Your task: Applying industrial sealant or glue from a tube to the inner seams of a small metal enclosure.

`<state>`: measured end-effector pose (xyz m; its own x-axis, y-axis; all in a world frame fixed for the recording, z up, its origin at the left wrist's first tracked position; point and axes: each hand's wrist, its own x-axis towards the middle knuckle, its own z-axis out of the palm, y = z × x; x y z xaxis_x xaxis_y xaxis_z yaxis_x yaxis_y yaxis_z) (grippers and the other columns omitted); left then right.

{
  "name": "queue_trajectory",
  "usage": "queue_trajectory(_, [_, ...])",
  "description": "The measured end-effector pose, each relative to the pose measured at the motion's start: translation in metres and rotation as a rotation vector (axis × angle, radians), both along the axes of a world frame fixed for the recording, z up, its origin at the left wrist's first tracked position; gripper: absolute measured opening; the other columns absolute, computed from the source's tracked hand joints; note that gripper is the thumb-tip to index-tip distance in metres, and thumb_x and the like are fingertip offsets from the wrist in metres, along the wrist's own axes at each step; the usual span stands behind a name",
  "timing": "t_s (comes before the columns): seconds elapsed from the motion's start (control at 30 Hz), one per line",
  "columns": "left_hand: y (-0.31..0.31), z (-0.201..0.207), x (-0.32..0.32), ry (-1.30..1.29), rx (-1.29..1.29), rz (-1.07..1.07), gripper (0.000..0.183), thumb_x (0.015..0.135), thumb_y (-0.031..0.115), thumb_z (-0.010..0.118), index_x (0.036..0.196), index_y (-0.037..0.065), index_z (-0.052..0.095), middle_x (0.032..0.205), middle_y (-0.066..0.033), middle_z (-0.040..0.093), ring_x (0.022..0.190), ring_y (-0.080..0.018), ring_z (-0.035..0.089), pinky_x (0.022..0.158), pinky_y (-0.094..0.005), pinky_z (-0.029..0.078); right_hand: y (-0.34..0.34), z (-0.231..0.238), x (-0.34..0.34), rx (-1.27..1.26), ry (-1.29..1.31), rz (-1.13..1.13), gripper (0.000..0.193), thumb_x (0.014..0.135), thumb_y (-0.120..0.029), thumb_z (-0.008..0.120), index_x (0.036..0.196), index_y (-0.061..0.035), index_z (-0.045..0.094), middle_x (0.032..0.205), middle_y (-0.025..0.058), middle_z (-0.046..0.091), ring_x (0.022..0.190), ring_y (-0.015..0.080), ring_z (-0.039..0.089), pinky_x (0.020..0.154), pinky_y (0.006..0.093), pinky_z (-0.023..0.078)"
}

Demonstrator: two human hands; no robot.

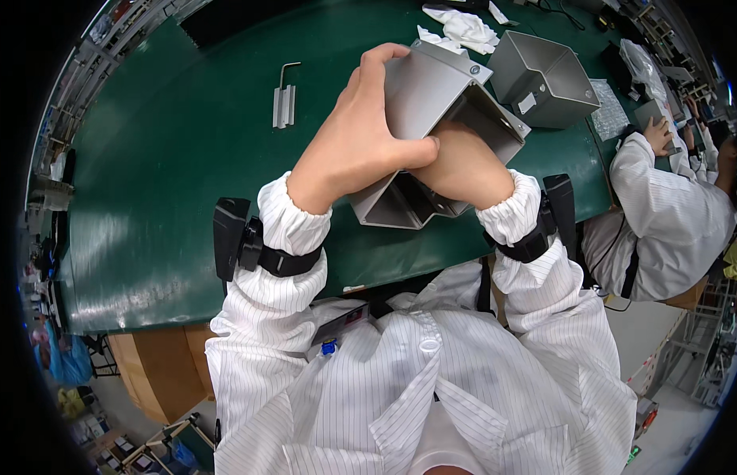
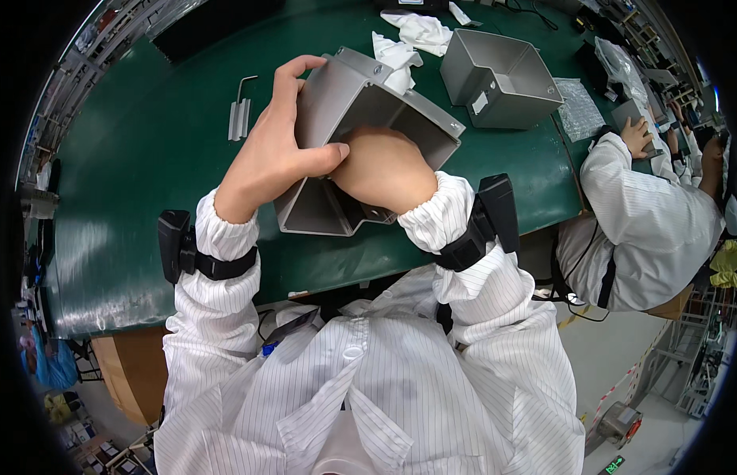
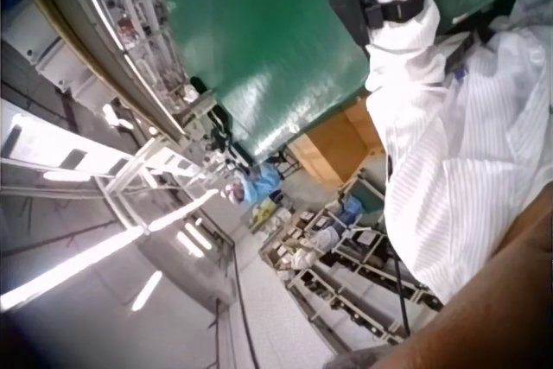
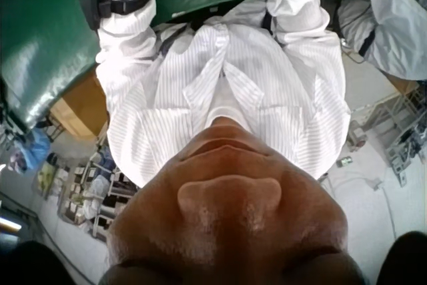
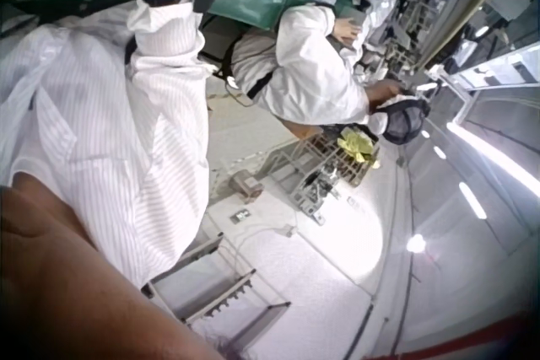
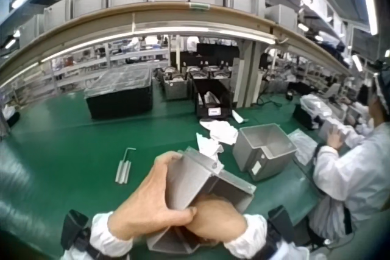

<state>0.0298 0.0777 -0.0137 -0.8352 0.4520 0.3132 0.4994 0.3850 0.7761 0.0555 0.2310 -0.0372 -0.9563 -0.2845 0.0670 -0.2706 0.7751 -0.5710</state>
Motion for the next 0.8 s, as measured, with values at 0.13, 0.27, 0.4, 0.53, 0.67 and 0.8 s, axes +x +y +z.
queue_trajectory(0.13, [-0.004, -0.006, -0.012, -0.088, 0.097, -0.062, 0.083, 0.060, 0.033, 0.067, 0.131, 0.013, 0.027, 0.108, -0.0182, 0.045, 0.096, -0.0305, 0.051, 0.085, -0.0362, 0.041, 0.002, -0.006, -0.005, -0.008, -0.105, -0.022, 0.030, 0.077, -0.028, 0.057, 0.075, -0.0001, 0.065, 0.070, 0.0197, 0.062, 0.067, 0.0360, 0.062, 0.064, 0.0415, 0.049])
queue_trajectory(0.27, [-0.002, -0.004, -0.019, -0.137, 0.133, -0.091, 0.086, 0.060, 0.043, 0.071, 0.126, 0.000, 0.035, 0.114, -0.0232, 0.049, 0.102, -0.0326, 0.053, 0.086, -0.0353, 0.042, 0.005, -0.009, -0.010, -0.096, -0.119, -0.030, 0.033, 0.078, -0.031, 0.059, 0.079, 0.0009, 0.066, 0.068, 0.0193, 0.062, 0.066, 0.0355, 0.061, 0.064, 0.0408, 0.048])
queue_trajectory(0.4, [0.008, -0.009, -0.030, -0.068, 0.107, -0.136, 0.088, 0.060, 0.047, 0.071, 0.125, -0.001, 0.037, 0.112, -0.0272, 0.049, 0.103, -0.0325, 0.053, 0.085, -0.0338, 0.044, 0.011, -0.009, -0.011, -0.163, -0.046, 0.015, 0.027, 0.081, -0.028, 0.059, 0.089, -0.0027, 0.065, 0.079, 0.0177, 0.064, 0.073, 0.0338, 0.061, 0.068, 0.0383, 0.048])
queue_trajectory(0.53, [0.019, 0.008, -0.025, -0.155, 0.027, -0.206, 0.081, 0.066, 0.043, 0.067, 0.131, 0.007, 0.033, 0.112, -0.0189, 0.050, 0.104, -0.0275, 0.052, 0.089, -0.0339, 0.040, 0.019, -0.009, -0.013, -0.154, -0.042, 0.016, 0.029, 0.082, -0.030, 0.059, 0.093, -0.0037, 0.064, 0.081, 0.0159, 0.064, 0.076, 0.0322, 0.061, 0.069, 0.0373, 0.047])
queue_trajectory(0.67, [0.025, 0.018, -0.033, -0.030, 0.020, -0.231, 0.091, 0.065, 0.050, 0.066, 0.124, -0.012, 0.035, 0.121, -0.0328, 0.043, 0.114, -0.0384, 0.046, 0.096, -0.0371, 0.036, 0.025, -0.013, -0.012, -0.173, -0.038, 0.007, 0.030, 0.082, -0.032, 0.059, 0.092, -0.0037, 0.064, 0.081, 0.0153, 0.065, 0.076, 0.0305, 0.061, 0.069, 0.0367, 0.047])
queue_trajectory(0.8, [0.030, 0.022, -0.036, -0.117, -0.132, -0.295, 0.094, 0.067, 0.050, 0.065, 0.129, -0.010, 0.029, 0.128, -0.0315, 0.037, 0.122, -0.0368, 0.038, 0.103, -0.0351, 0.028, 0.025, -0.008, -0.009, -0.099, -0.148, -0.045, 0.030, 0.082, -0.032, 0.060, 0.092, -0.0044, 0.064, 0.081, 0.0150, 0.065, 0.075, 0.0294, 0.062, 0.068, 0.0360, 0.047])
